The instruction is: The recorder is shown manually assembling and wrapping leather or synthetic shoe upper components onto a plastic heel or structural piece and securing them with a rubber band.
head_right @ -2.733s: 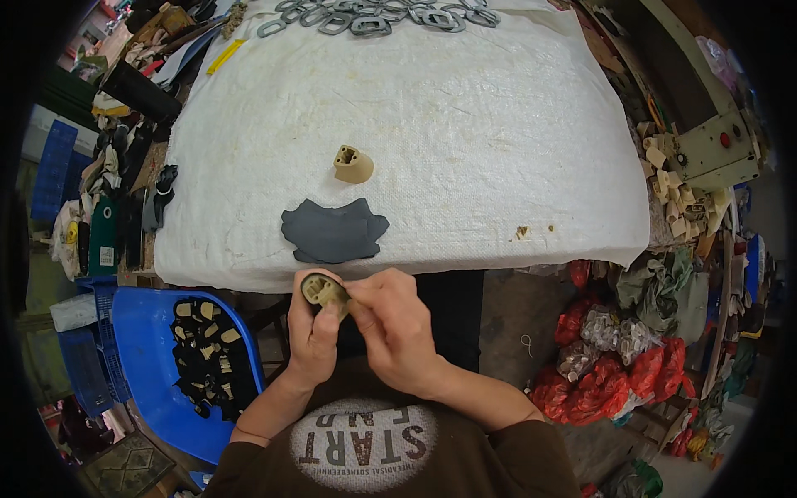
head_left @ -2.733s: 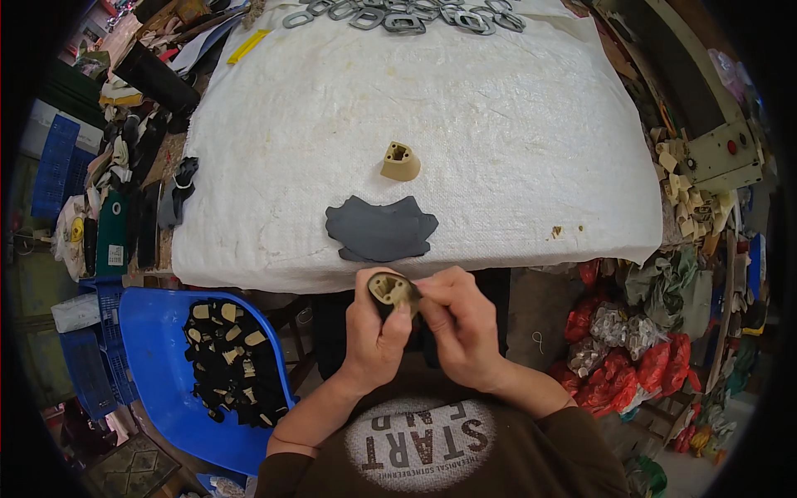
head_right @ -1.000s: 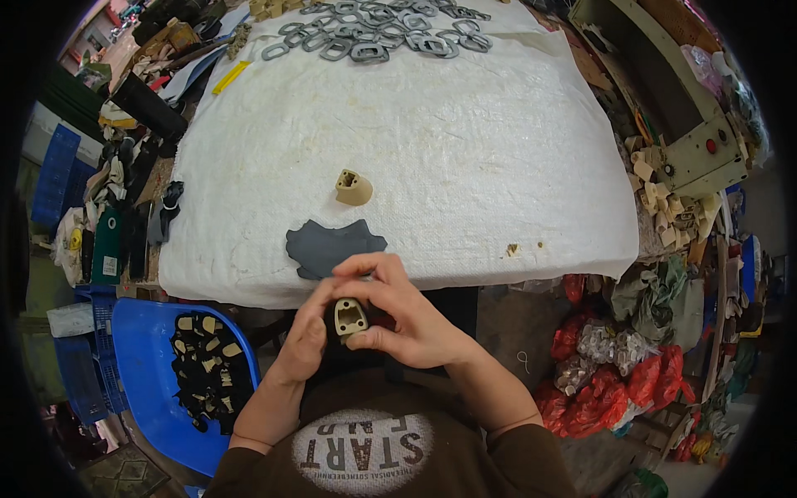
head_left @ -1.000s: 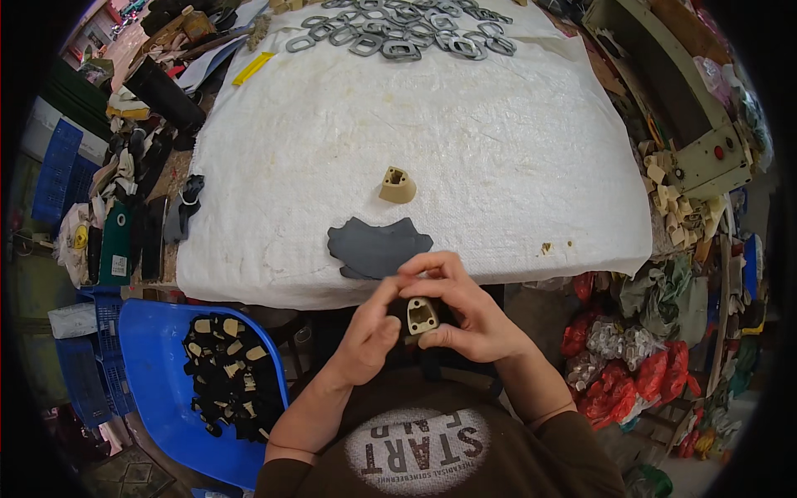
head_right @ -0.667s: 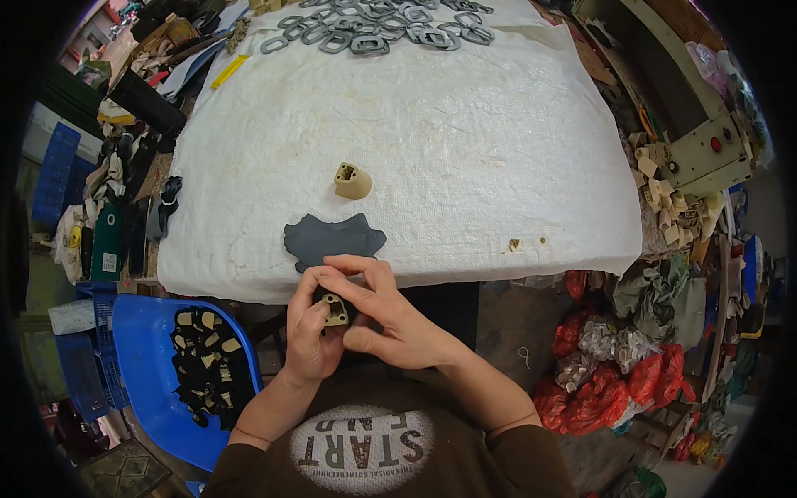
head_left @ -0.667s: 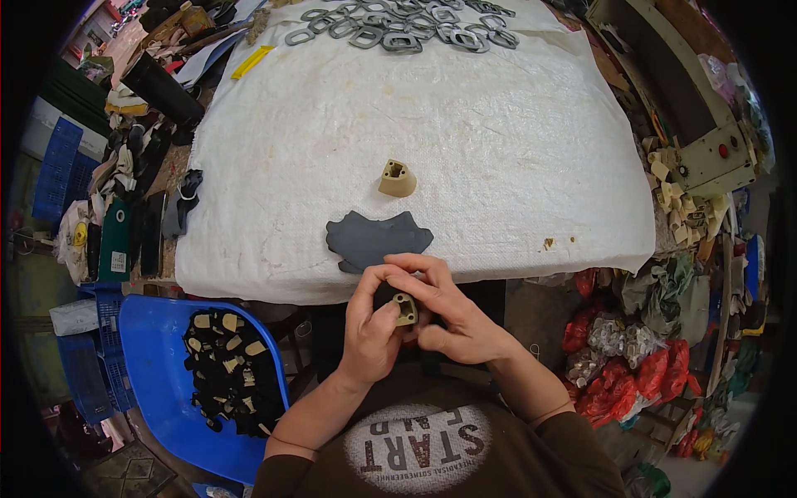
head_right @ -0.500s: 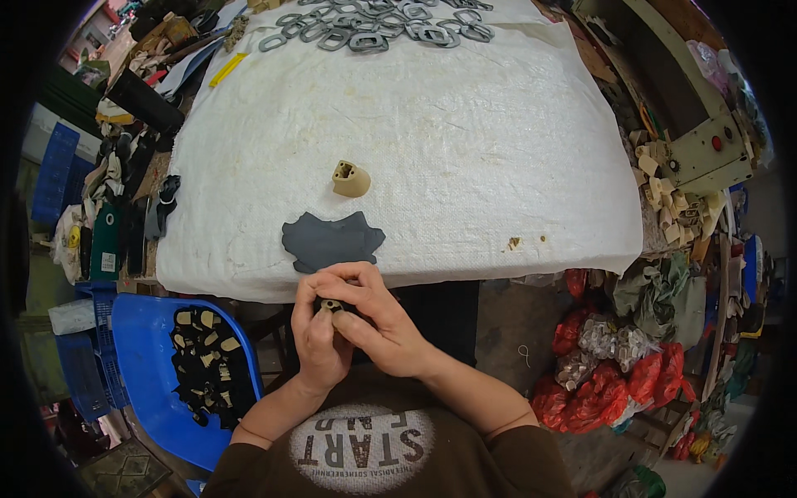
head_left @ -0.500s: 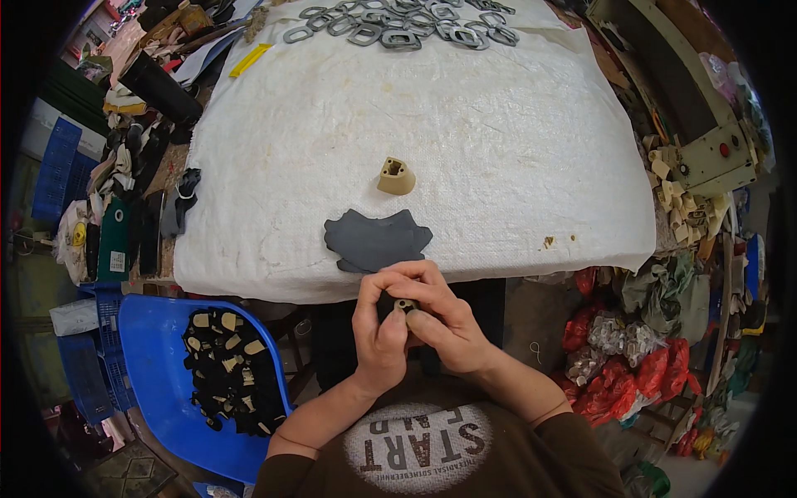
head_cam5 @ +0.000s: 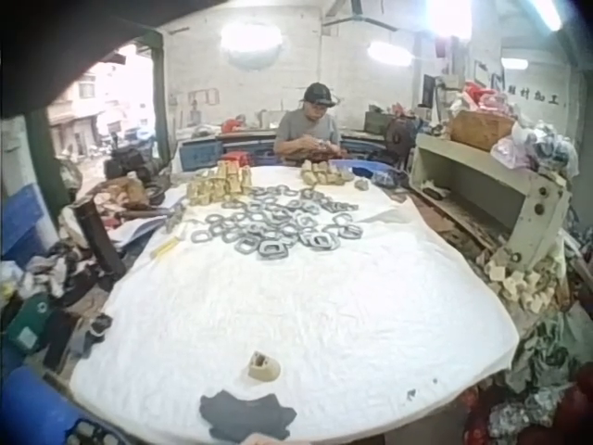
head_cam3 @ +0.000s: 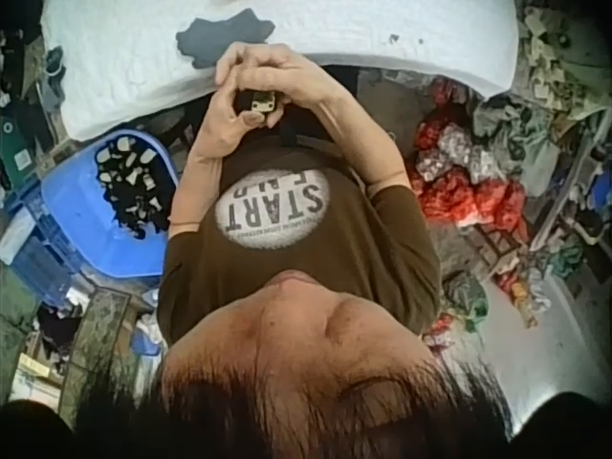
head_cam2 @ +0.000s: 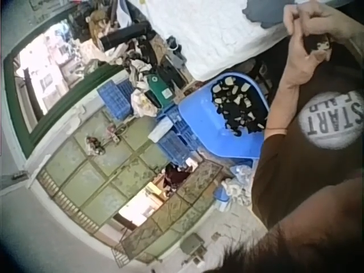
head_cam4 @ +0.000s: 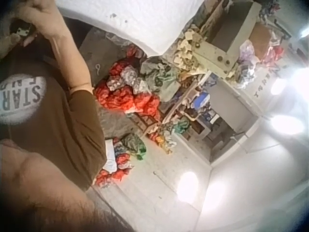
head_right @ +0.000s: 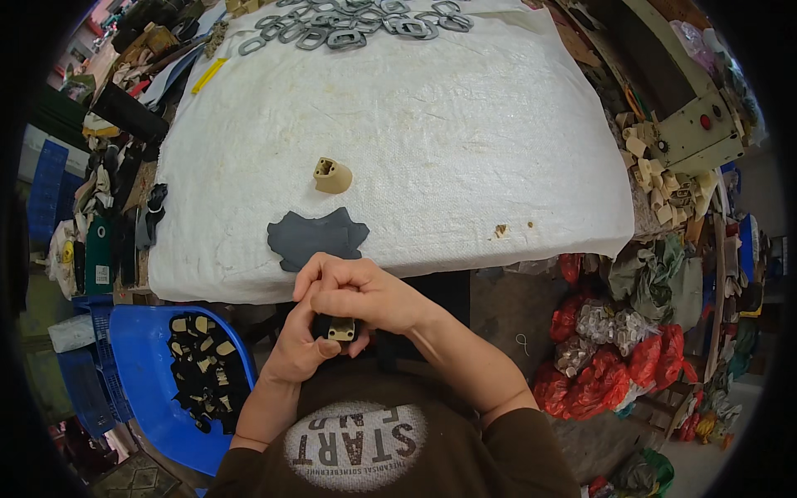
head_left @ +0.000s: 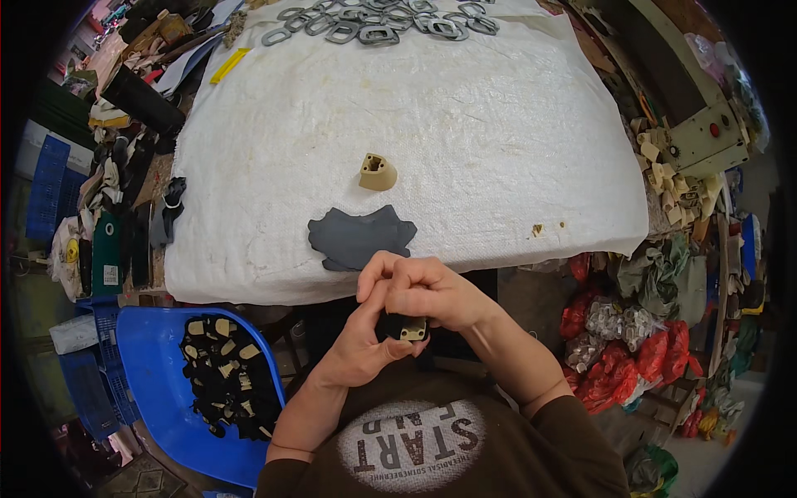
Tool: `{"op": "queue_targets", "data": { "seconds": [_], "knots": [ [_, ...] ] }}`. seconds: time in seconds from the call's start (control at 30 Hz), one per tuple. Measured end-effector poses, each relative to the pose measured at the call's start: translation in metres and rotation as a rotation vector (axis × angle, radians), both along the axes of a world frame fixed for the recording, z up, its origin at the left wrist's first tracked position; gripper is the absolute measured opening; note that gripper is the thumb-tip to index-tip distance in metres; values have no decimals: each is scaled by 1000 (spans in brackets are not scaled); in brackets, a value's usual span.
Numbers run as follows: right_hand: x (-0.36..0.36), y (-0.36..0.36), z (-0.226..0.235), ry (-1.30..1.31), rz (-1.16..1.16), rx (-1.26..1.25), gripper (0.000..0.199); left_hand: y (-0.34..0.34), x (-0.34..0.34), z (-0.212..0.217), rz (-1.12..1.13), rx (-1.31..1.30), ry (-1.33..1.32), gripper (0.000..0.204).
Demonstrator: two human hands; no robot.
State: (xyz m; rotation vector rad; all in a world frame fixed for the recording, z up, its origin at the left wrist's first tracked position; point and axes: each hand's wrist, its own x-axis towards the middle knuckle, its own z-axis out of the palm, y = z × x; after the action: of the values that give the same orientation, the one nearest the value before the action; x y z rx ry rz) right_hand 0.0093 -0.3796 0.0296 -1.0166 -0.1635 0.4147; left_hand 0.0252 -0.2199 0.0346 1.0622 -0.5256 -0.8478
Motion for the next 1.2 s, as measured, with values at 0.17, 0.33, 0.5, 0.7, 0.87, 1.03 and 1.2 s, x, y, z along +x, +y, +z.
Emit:
{"op": "queue_targets", "data": {
  "seconds": [0.17,0.33,0.5,0.7,0.87,1.03,1.2],
  "knots": [
    [-10,13,11,-227,-254,-284,27,3,0,4,92,76,-1,81],
    [-23,22,-9,-446,-461,-378,36,0,1,-9,200,-98,91,71],
    [-33,11,-2,-323,-553,-499,50,3,9,6,374,70,110,66],
    [-22,20,4,-421,-527,-929,49,-5,-2,-2,542,442,-816,63],
    [-25,4,0,-264,-477,-727,45,11,5,-2,396,122,-166,48],
    [-27,7,-7,-489,-367,-686,47,7,6,3,142,192,-254,45],
    [-29,6,4,-387,-303,-1000,39,11,8,2,286,278,-414,45]
  ]
}}
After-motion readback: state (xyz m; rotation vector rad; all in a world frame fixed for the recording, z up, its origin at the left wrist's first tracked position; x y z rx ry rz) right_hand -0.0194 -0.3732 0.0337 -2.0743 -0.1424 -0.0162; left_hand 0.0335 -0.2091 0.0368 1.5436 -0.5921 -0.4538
